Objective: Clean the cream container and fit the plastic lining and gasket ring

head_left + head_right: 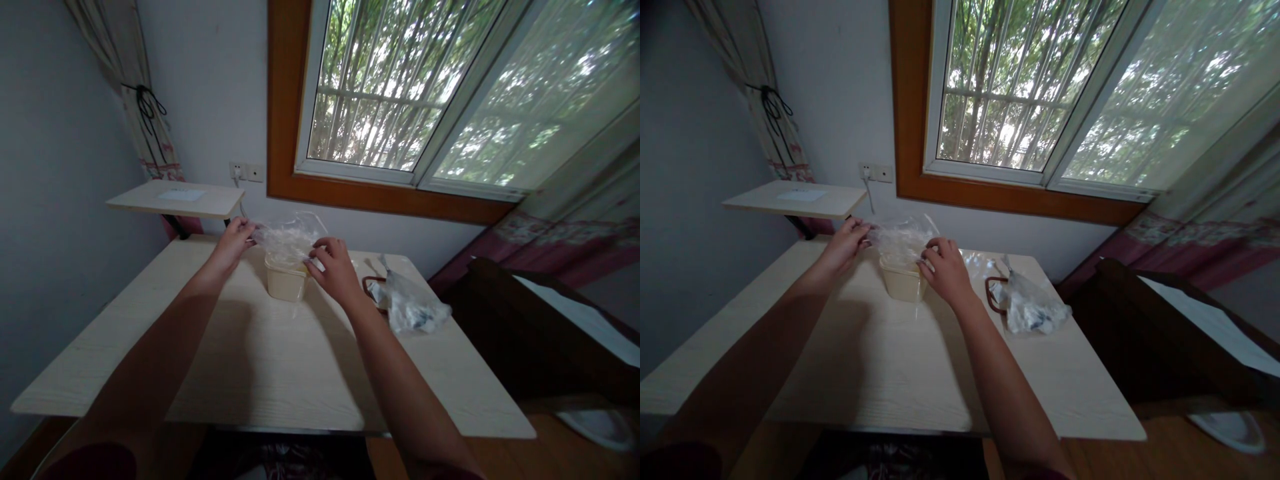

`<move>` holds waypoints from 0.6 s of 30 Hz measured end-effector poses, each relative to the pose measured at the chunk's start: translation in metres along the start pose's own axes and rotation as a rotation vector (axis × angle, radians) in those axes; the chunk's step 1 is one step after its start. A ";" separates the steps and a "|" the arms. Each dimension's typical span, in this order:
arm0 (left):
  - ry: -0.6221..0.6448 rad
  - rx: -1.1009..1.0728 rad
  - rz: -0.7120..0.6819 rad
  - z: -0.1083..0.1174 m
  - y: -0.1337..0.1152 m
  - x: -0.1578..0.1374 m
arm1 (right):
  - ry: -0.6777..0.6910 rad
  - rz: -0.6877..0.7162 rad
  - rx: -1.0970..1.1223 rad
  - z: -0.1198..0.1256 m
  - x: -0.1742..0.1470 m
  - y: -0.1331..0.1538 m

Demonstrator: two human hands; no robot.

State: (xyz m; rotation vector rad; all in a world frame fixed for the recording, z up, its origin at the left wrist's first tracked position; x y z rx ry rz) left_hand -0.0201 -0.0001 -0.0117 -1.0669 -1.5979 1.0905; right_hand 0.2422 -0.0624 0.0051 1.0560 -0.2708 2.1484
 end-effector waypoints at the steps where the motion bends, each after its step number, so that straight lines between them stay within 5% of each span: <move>1: 0.021 0.054 0.006 0.005 0.002 0.000 | 0.007 0.025 0.030 0.002 -0.002 0.002; 9: 0.227 0.381 0.095 0.036 0.001 -0.004 | 0.160 0.169 0.136 0.009 -0.025 0.002; 18: 0.402 0.447 0.114 0.035 0.012 -0.012 | 0.089 0.009 0.199 0.004 -0.035 -0.016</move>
Point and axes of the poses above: each hand's wrist, its own x-axis towards the middle knuckle, its own z-axis out of the back of the hand, y = z × x, the point moved 4 cm from there along x, towards the middle knuckle, and after that the axes turned 2 degrees about -y, right-handed, at the moved point
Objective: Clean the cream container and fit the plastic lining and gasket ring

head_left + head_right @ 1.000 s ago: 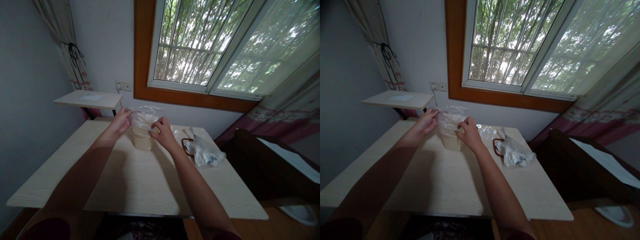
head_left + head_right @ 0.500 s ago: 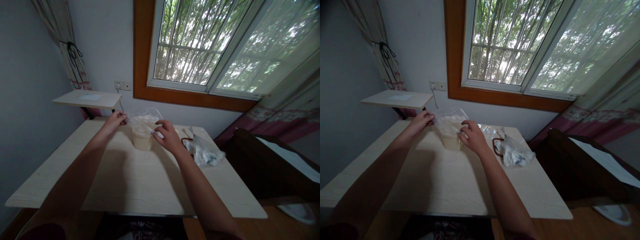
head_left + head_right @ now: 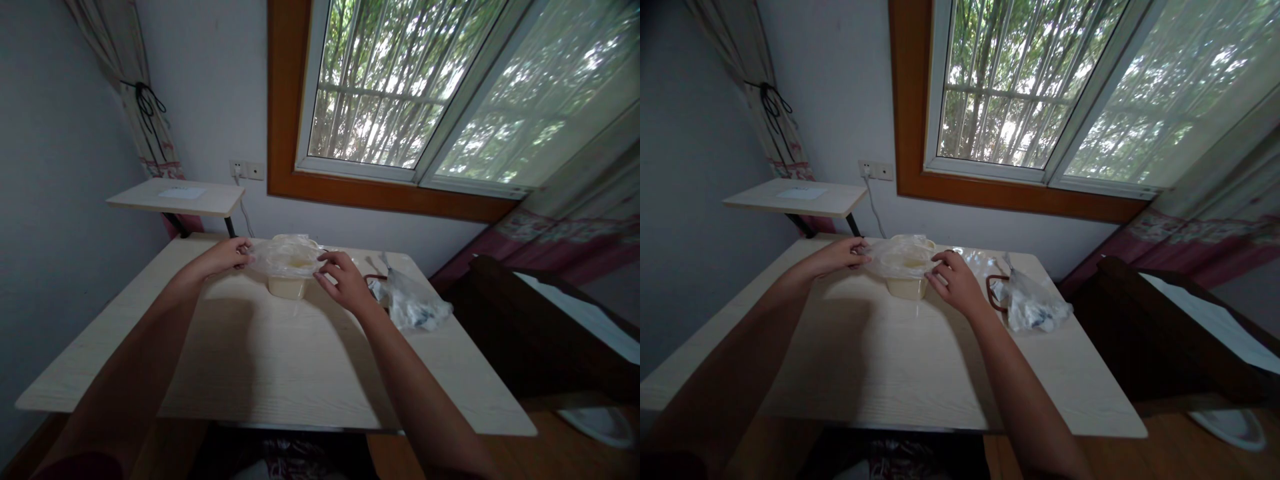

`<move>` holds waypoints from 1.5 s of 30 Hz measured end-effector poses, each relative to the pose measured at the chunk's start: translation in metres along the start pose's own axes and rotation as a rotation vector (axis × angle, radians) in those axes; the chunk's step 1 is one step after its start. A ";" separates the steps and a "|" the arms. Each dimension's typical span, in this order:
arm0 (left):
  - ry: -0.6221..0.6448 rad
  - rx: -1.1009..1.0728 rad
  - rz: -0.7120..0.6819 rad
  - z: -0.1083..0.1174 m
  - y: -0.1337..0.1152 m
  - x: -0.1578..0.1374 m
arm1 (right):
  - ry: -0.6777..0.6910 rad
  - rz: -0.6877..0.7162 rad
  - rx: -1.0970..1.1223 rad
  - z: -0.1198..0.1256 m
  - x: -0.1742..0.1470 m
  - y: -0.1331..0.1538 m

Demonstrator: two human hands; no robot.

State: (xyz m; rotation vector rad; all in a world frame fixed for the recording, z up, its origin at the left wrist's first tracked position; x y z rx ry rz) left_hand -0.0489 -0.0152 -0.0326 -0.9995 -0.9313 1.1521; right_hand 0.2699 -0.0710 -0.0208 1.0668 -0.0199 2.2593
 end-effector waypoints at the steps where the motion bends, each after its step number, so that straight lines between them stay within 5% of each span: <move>1: -0.016 0.037 -0.012 -0.002 0.000 0.001 | -0.023 -0.020 0.006 0.000 0.000 -0.002; 7: -0.155 0.029 -0.053 -0.025 0.002 0.006 | -0.145 -0.175 0.101 -0.010 0.001 -0.014; 14: -0.089 -0.287 0.026 -0.057 0.017 0.017 | -0.225 -0.444 0.244 -0.028 -0.002 -0.032; 26: -0.119 -0.352 0.112 -0.060 0.016 0.019 | -0.293 -0.752 0.561 -0.032 -0.009 -0.040; 29: -0.118 -0.334 0.071 -0.056 0.005 0.013 | -0.274 -0.711 0.530 -0.025 -0.006 -0.039; 32: -0.128 -0.268 -0.132 -0.048 -0.016 0.010 | -0.263 -0.613 0.380 -0.016 -0.001 -0.041; 37: -0.315 0.000 -0.519 -0.033 -0.056 -0.006 | -0.349 -0.404 0.123 -0.001 0.005 -0.036; 40: -0.367 0.173 -0.570 -0.032 -0.071 -0.018 | -0.380 -0.285 0.062 0.006 0.005 -0.024; 45: -0.136 0.306 -0.630 -0.048 -0.084 -0.027 | -0.199 -0.060 0.092 0.004 0.010 0.000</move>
Point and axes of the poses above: each hand's wrist, its own x-axis towards the middle knuckle, its own z-axis out of the back of the hand, y = z × x, the point moved 4 cm from there along x, towards the middle knuckle, and after that the axes turned 2 degrees about -y, right-handed, at the moved point
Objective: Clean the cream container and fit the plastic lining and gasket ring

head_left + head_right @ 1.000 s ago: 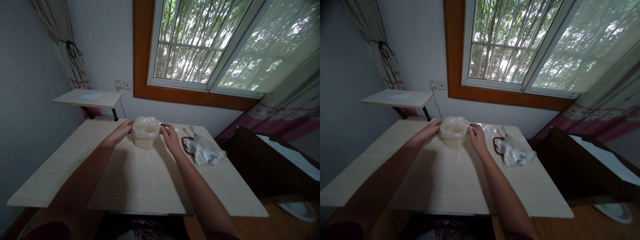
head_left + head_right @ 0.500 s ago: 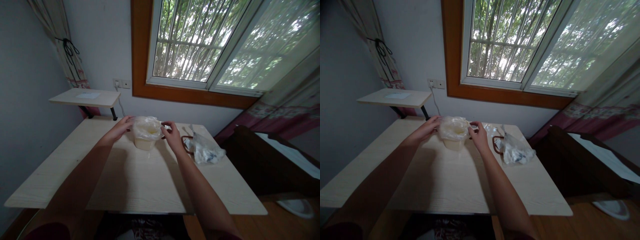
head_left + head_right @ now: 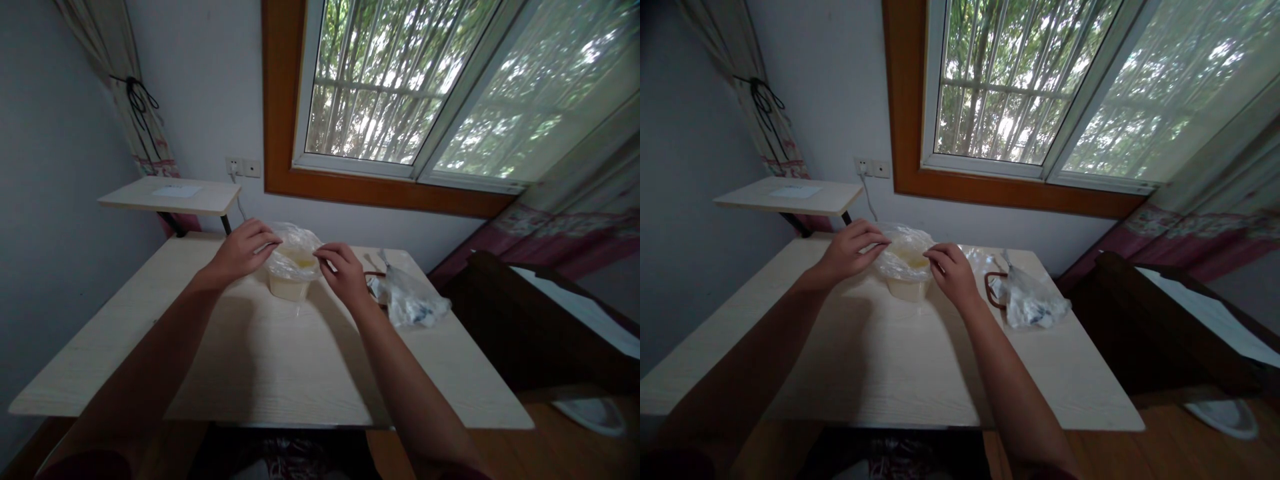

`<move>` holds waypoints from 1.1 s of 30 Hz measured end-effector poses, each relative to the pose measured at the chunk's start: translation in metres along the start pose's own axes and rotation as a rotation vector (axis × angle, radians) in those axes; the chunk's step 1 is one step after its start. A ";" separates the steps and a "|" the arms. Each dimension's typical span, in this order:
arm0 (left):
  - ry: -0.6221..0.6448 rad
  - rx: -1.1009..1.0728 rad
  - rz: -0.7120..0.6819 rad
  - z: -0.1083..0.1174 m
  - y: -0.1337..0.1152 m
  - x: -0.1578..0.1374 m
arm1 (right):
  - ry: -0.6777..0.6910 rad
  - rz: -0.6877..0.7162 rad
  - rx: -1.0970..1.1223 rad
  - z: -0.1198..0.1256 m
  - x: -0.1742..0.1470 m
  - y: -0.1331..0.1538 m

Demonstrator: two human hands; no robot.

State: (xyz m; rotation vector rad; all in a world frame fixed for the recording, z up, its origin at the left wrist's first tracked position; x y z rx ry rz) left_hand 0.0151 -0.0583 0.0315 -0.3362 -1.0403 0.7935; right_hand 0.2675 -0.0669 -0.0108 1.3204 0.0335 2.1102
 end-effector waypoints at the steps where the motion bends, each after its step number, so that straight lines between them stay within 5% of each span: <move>1: 0.068 0.010 -0.025 -0.004 -0.002 0.001 | 0.055 0.029 0.016 -0.003 0.001 0.003; 5: 0.198 0.014 -0.020 -0.016 0.003 0.004 | 0.191 0.031 0.008 -0.011 0.005 0.006; 16: 0.191 0.053 0.081 -0.036 0.036 0.002 | 0.208 -0.179 -0.111 -0.012 0.007 -0.011; 21: 0.363 0.154 0.087 -0.047 0.043 0.004 | 0.270 -0.265 -0.069 -0.018 0.003 -0.022; 33: 0.365 0.258 0.080 -0.053 0.049 0.010 | 0.120 -0.393 0.079 -0.020 0.000 -0.032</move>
Point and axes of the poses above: each hand's wrist, its own x-axis towards the middle knuckle, its own z-axis out of the back of the hand, y = z × x, the point moved 4 cm from there along x, towards the middle knuckle, and after that the axes turned 2 degrees about -y, right-handed, at the moved point
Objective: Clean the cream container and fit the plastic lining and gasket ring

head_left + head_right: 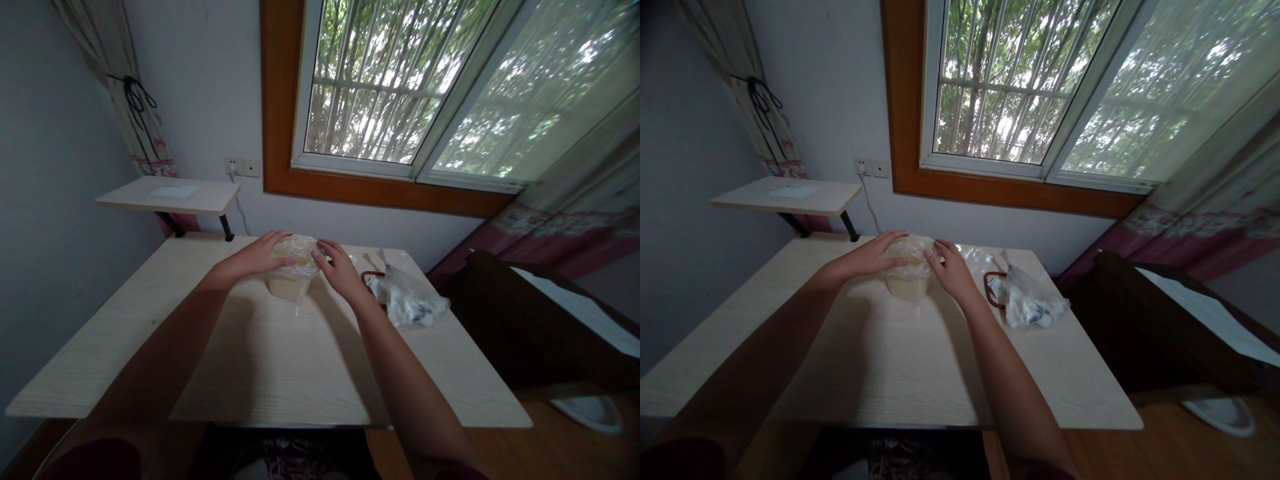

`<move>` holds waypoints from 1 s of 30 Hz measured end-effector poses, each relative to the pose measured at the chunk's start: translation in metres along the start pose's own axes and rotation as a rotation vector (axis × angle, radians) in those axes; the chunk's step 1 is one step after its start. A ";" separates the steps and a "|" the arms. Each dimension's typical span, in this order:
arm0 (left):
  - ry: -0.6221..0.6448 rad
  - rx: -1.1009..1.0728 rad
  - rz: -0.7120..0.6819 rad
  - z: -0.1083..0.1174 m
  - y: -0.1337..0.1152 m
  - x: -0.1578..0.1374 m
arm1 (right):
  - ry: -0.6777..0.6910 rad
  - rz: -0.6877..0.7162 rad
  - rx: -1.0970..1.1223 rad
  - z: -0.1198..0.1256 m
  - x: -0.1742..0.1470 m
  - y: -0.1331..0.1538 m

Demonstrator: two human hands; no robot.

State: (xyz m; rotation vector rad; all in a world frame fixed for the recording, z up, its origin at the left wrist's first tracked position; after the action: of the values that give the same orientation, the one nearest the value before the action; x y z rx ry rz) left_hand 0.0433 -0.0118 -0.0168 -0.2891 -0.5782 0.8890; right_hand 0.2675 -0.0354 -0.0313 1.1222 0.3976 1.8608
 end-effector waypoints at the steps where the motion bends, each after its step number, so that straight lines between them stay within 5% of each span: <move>1: -0.004 0.001 0.001 0.000 0.000 0.001 | -0.014 -0.009 0.014 0.000 0.001 -0.001; 8: -0.077 -0.018 0.023 0.002 -0.001 0.005 | -0.053 -0.129 0.091 -0.006 0.005 -0.020; 18: -0.200 -0.196 0.127 0.000 0.023 -0.008 | 0.155 -0.194 0.182 -0.010 -0.007 -0.026; 22: -0.237 -0.361 0.143 0.004 0.031 -0.026 | 0.198 -0.137 0.163 -0.003 -0.014 -0.024; 30: -0.140 -0.567 0.188 0.009 0.041 -0.044 | 0.015 0.044 0.070 0.019 -0.021 -0.005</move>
State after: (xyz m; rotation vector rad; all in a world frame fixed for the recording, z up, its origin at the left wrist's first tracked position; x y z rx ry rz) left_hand -0.0097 -0.0217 -0.0441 -0.8082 -0.9424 0.9178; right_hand 0.2895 -0.0529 -0.0358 1.1727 0.4532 1.9074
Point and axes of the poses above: each hand's wrist, its own x-axis towards the middle knuckle, its own z-axis out of the back of the hand, y = z × x, the point moved 4 cm from there along x, towards the middle knuckle, and after that the axes turned 2 degrees about -y, right-handed, at the moved point
